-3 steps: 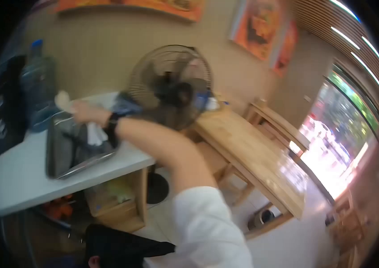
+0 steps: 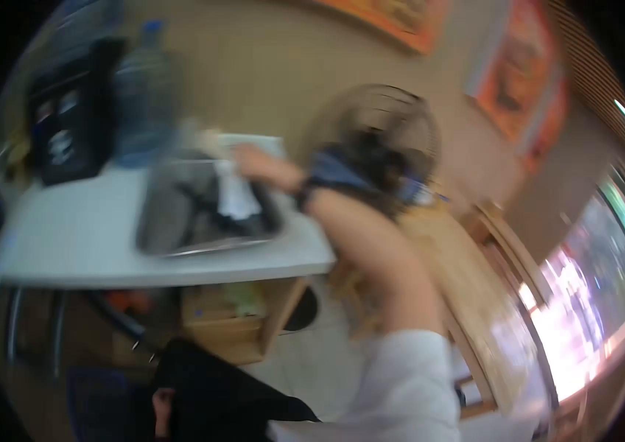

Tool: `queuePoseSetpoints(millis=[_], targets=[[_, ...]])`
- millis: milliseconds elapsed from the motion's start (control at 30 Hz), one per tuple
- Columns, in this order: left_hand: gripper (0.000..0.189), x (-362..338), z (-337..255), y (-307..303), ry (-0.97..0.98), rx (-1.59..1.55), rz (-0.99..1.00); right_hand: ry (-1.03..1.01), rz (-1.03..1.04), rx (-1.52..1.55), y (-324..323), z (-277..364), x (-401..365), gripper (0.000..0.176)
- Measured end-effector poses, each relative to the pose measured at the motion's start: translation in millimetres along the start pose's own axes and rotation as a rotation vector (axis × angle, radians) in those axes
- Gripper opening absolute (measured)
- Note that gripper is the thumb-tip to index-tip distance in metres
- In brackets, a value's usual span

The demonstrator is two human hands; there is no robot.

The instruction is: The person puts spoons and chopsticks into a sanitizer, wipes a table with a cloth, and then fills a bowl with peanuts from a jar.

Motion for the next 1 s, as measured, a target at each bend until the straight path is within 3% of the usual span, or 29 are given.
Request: queuePoseSetpoints(millis=[33,67,100,200,267,300,367,467,500,567,667,767,800,833,867,967,1000], targets=[[0.011,-17.6,-35.6,4.2,-0.081,0.096,-0.010,0.028,-0.014,0.108,2.0,-15.3,-15.9,0.026],[0.013,-32.7,-62.9,9.8,-0.103,0.099,0.001,0.143,0.074,-0.013,-14.4,9.5,-46.5,0.026],[0.014,-158.1,-57.3,115.0,-0.349,-0.006,0.089,0.188,0.372,-0.149,30.3,-6.3,-73.6,0.027],[0.016,-157.3,-71.8,110.4,-0.410,-0.024,0.105,0.392,0.570,-0.026,52.2,23.3,-92.0,0.016],[0.017,-165.3,-71.4,112.4,-0.416,-0.043,0.104,0.317,0.654,-0.005,69.7,33.2,-93.8,0.015],[0.018,-168.6,-70.8,112.6,-0.419,-0.065,0.106,0.315,0.657,0.000,71.6,41.2,-92.3,0.015],[0.018,-186.0,-70.2,115.0,-0.456,-0.083,0.111,0.495,0.505,0.409,74.9,52.1,-93.3,0.020],[0.018,-192.4,-66.6,113.8,-0.495,-0.073,0.116,0.337,0.213,0.037,67.0,28.7,-70.8,0.022],[0.018,-193.4,-65.7,114.0,-0.505,-0.050,0.122,0.335,0.217,0.038,60.8,23.0,-66.4,0.022],[0.017,-196.6,-61.2,116.0,-0.525,-0.040,0.121,0.633,0.225,0.147,50.9,10.8,-63.1,0.022],[0.015,-197.7,-57.3,118.0,-0.535,-0.010,0.126,0.685,0.313,0.182,55.3,9.6,-76.4,0.027],[0.010,-196.1,-64.5,113.7,-0.515,0.021,0.124,0.664,0.173,0.351,70.1,22.9,-88.5,0.025],[0.007,-190.4,-71.8,111.9,-0.493,0.034,0.130,0.716,0.304,0.287,74.8,26.0,-84.0,0.028],[0.004,-189.6,-67.1,112.3,-0.423,-0.030,0.088,0.558,0.347,0.313,90.6,14.4,-80.9,0.030],[0.007,-191.5,-51.3,117.0,-0.327,-0.110,0.084,0.444,0.359,0.643,114.8,-18.0,-87.0,0.035],[0.029,-187.9,15.7,140.0,-0.182,-0.382,0.108,0.444,0.385,0.263,132.0,4.5,-79.0,0.043],[0.027,-192.0,46.6,150.6,-0.306,-0.345,0.125,0.187,0.317,-0.060,132.8,19.4,-72.4,0.030]])
Point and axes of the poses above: each hand's wrist, its own x-axis towards the middle knuckle, its own y-axis out of the palm, z = x × y, the point moved 2 cm from there along x, towards the middle knuckle, and after that the axes turned 13 degrees about x, right-handed, at the moved point
